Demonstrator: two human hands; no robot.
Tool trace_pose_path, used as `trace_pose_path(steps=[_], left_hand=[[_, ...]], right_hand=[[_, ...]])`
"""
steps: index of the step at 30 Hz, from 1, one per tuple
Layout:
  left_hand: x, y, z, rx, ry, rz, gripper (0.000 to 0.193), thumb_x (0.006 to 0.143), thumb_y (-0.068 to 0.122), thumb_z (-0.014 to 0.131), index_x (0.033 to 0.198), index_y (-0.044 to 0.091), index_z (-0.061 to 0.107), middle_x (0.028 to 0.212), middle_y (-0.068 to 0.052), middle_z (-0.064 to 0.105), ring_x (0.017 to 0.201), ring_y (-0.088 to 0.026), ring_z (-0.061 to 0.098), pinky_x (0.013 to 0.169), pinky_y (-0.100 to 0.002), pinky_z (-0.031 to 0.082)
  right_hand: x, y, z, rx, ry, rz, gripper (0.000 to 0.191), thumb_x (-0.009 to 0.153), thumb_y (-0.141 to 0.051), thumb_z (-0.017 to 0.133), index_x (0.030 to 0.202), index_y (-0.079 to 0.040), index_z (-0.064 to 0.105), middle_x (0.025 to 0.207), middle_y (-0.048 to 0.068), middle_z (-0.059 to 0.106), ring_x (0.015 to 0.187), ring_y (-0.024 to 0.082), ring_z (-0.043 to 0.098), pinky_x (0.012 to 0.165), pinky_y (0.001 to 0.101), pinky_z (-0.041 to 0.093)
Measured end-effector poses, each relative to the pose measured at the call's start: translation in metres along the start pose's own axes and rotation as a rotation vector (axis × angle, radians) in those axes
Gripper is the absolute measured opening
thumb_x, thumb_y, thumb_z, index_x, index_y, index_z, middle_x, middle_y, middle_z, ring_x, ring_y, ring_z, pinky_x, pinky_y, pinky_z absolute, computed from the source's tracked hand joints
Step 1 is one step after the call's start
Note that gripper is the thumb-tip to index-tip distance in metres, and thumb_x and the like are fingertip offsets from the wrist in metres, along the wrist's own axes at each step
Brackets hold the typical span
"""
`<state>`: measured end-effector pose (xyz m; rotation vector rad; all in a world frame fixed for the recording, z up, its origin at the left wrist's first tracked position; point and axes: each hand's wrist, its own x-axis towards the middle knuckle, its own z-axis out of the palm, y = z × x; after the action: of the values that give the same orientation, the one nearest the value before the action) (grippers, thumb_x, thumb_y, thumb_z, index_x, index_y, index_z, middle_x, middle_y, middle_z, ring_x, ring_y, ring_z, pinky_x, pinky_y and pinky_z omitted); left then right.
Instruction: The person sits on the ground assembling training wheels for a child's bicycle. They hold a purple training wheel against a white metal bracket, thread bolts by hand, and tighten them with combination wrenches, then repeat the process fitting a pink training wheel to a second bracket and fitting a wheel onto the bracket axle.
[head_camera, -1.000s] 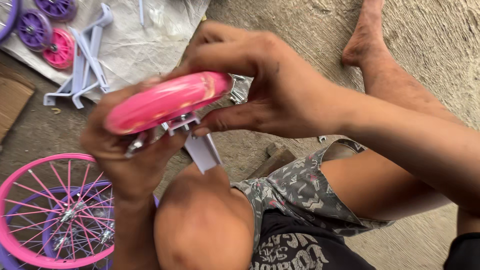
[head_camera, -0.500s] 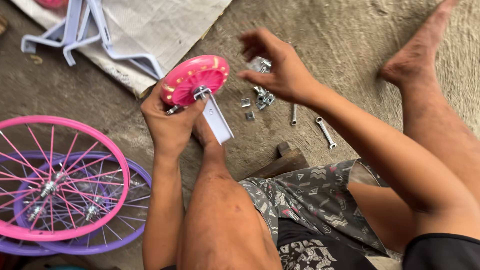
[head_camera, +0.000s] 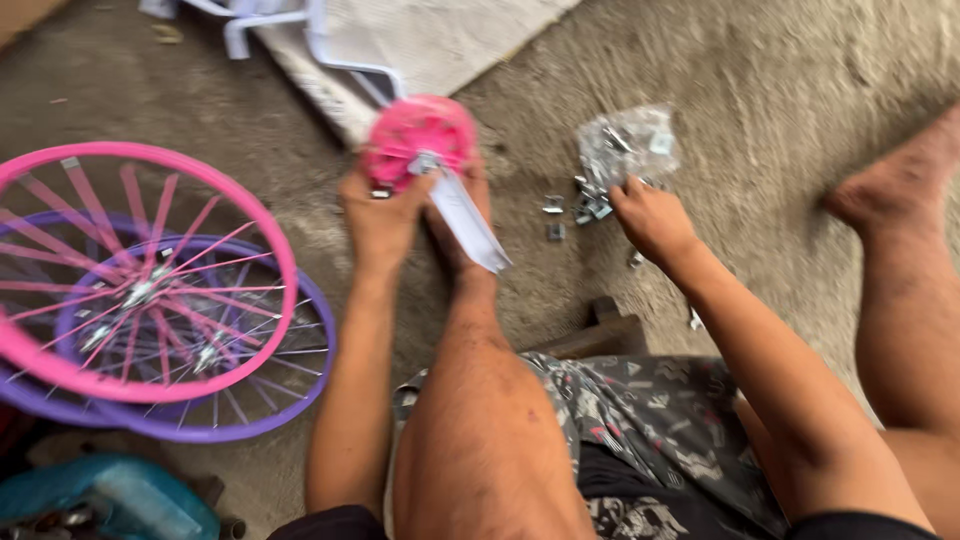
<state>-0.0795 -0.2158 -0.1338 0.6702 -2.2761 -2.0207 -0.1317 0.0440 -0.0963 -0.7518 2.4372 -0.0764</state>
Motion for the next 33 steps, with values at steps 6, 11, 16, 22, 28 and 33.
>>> trace_pose_path(steps=[6, 11, 16, 22, 28, 33], left_hand=[[-0.022, 0.024, 0.019, -0.234, -0.123, -0.057, 0.031, 0.084, 0.001, 0.085, 0.112, 0.0, 0.072, 0.101, -0.003, 0.078, 0.09, -0.009, 0.072, 0.084, -0.026, 0.06], [-0.036, 0.078, 0.029, -0.303, -0.284, 0.054, 0.038, 0.085, 0.003, 0.084, 0.12, -0.001, 0.069, 0.104, -0.003, 0.077, 0.094, -0.008, 0.071, 0.087, -0.025, 0.061], [-0.051, 0.172, 0.039, -0.276, -0.442, 0.239, 0.041, 0.089, 0.008, 0.085, 0.125, -0.001, 0.067, 0.108, -0.003, 0.076, 0.098, -0.008, 0.071, 0.09, -0.025, 0.061], [-0.095, 0.254, 0.062, -0.126, -0.561, 0.594, 0.044, 0.09, 0.014, 0.085, 0.127, 0.002, 0.065, 0.112, -0.006, 0.075, 0.101, -0.014, 0.079, 0.091, -0.025, 0.069], [-0.147, 0.262, 0.07, 0.15, -0.464, 0.835, 0.056, 0.084, 0.014, 0.089, 0.131, 0.001, 0.061, 0.117, -0.012, 0.073, 0.103, -0.022, 0.077, 0.089, -0.031, 0.062], [-0.17, 0.242, 0.086, 0.185, -0.468, 0.926, 0.066, 0.081, 0.015, 0.093, 0.137, 0.003, 0.059, 0.118, -0.011, 0.071, 0.1, -0.025, 0.075, 0.089, -0.033, 0.061]], right_hand=[[-0.003, -0.005, -0.017, 0.32, 0.116, 0.013, 0.027, 0.082, -0.016, 0.079, 0.1, -0.002, 0.066, 0.099, 0.018, 0.07, 0.086, 0.035, 0.072, 0.073, 0.0448, 0.058], [-0.044, -0.006, -0.072, 0.755, 0.345, -0.183, 0.019, 0.09, -0.007, 0.078, 0.106, -0.002, 0.07, 0.101, 0.011, 0.074, 0.091, 0.021, 0.076, 0.079, 0.032, 0.061], [-0.14, -0.023, -0.154, 0.481, 0.662, -0.316, 0.026, 0.083, -0.004, 0.083, 0.105, -0.002, 0.07, 0.107, 0.011, 0.075, 0.096, 0.021, 0.076, 0.081, 0.0306, 0.06], [-0.211, -0.041, -0.169, 0.232, 1.066, -0.281, 0.024, 0.077, -0.005, 0.086, 0.095, 0.002, 0.071, 0.099, 0.015, 0.073, 0.092, 0.028, 0.074, 0.087, 0.043, 0.058], [-0.25, -0.058, -0.116, 0.507, 1.259, -0.037, 0.031, 0.073, 0.0, 0.086, 0.097, 0.006, 0.067, 0.099, 0.022, 0.071, 0.092, 0.03, 0.074, 0.086, 0.0385, 0.06], [-0.269, -0.063, -0.068, 0.828, 1.35, 0.079, 0.03, 0.075, 0.005, 0.081, 0.1, 0.005, 0.066, 0.103, 0.02, 0.072, 0.097, 0.03, 0.073, 0.089, 0.0371, 0.06]])
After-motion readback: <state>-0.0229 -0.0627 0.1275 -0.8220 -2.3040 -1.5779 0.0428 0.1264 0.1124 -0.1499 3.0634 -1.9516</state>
